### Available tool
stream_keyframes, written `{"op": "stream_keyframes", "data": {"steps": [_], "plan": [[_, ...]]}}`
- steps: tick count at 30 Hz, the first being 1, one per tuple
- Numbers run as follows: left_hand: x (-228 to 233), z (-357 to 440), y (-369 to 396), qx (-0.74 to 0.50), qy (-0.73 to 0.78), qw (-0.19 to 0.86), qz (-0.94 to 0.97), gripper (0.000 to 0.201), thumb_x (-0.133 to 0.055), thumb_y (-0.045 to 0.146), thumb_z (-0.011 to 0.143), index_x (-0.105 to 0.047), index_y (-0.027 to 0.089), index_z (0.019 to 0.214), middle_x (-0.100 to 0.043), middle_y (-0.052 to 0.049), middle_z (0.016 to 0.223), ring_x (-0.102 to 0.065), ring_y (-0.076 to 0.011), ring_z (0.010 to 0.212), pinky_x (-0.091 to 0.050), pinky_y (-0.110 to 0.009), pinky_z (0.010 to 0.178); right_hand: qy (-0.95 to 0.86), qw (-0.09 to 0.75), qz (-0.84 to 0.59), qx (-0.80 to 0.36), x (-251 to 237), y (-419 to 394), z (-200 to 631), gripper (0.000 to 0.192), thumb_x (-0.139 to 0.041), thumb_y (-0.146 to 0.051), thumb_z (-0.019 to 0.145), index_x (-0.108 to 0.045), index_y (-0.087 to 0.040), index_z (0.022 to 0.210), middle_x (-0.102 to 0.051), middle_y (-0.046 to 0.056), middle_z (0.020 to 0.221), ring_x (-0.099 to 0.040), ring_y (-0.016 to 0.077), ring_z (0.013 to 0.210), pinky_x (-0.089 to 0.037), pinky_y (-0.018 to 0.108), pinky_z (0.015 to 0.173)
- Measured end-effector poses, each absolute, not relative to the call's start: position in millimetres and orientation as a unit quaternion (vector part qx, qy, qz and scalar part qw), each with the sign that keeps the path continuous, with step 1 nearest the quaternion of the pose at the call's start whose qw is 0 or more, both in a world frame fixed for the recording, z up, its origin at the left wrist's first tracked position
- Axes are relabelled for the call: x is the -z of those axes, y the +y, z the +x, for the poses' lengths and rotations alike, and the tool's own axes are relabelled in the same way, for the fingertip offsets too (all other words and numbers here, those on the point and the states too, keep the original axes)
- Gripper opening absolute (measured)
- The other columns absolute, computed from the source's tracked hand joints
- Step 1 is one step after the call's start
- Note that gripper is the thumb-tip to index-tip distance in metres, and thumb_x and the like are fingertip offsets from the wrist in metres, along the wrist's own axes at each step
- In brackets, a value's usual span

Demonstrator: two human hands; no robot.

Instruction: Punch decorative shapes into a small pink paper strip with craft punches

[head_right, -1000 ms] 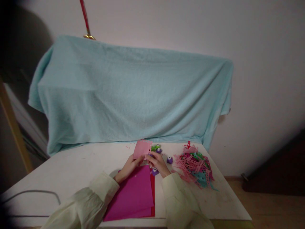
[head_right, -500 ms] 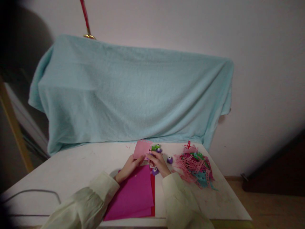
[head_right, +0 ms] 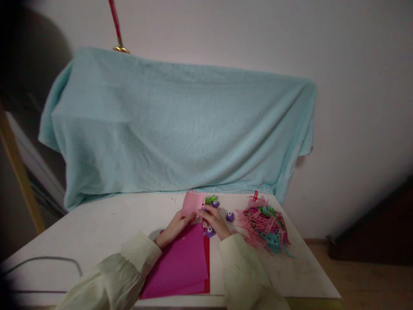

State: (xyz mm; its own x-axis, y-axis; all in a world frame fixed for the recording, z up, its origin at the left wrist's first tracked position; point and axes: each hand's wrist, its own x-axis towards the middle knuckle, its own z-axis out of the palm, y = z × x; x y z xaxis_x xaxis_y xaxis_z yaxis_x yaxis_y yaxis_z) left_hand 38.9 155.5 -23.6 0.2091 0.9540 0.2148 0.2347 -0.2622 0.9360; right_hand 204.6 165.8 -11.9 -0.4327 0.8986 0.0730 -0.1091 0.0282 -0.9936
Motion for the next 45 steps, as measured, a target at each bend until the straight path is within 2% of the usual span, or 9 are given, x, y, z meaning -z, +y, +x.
{"op": "stream_keyframes", "data": {"steps": [9, 33, 39, 45], "plan": [[18, 39, 153, -0.442, 0.431, 0.409, 0.672, 0.043, -0.043, 0.047, 0.084, -0.065, 0.011, 0.089, -0.068, -0.007, 0.088, -0.058, -0.019, 0.077, -0.044, -0.027, 0.073, -0.596, 0.412, -0.331, -0.604, 12, 167, 205, 0.024, -0.059, -0.042, 0.079, -0.056, -0.018, 0.082, -0.043, -0.005, 0.057, -0.035, 0.0063, 0.042, -0.028, 0.02, 0.043], [16, 39, 152, -0.455, 0.446, 0.388, 0.666, 0.045, -0.041, 0.048, 0.084, -0.066, 0.01, 0.086, -0.068, -0.007, 0.083, -0.058, -0.0193, 0.074, -0.046, -0.029, 0.072, -0.603, 0.416, -0.348, -0.585, 11, 167, 203, 0.03, -0.059, -0.048, 0.076, -0.056, -0.019, 0.08, -0.044, -0.004, 0.057, -0.035, 0.0067, 0.042, -0.027, 0.02, 0.041], [18, 39, 153, -0.456, 0.435, 0.4, 0.665, 0.044, -0.042, 0.047, 0.085, -0.065, 0.011, 0.093, -0.067, -0.008, 0.091, -0.059, -0.0195, 0.08, -0.046, -0.029, 0.076, -0.596, 0.419, -0.348, -0.59, 11, 165, 204, 0.03, -0.06, -0.047, 0.076, -0.056, -0.018, 0.078, -0.044, -0.004, 0.056, -0.035, 0.0069, 0.042, -0.028, 0.02, 0.042], [15, 40, 151, -0.457, 0.435, 0.405, 0.662, 0.043, -0.042, 0.047, 0.085, -0.065, 0.011, 0.09, -0.068, -0.008, 0.092, -0.059, -0.0203, 0.083, -0.045, -0.03, 0.08, -0.595, 0.42, -0.352, -0.588, 9, 165, 204, 0.03, -0.06, -0.048, 0.076, -0.057, -0.018, 0.078, -0.045, -0.004, 0.057, -0.035, 0.0064, 0.042, -0.027, 0.02, 0.042]]}}
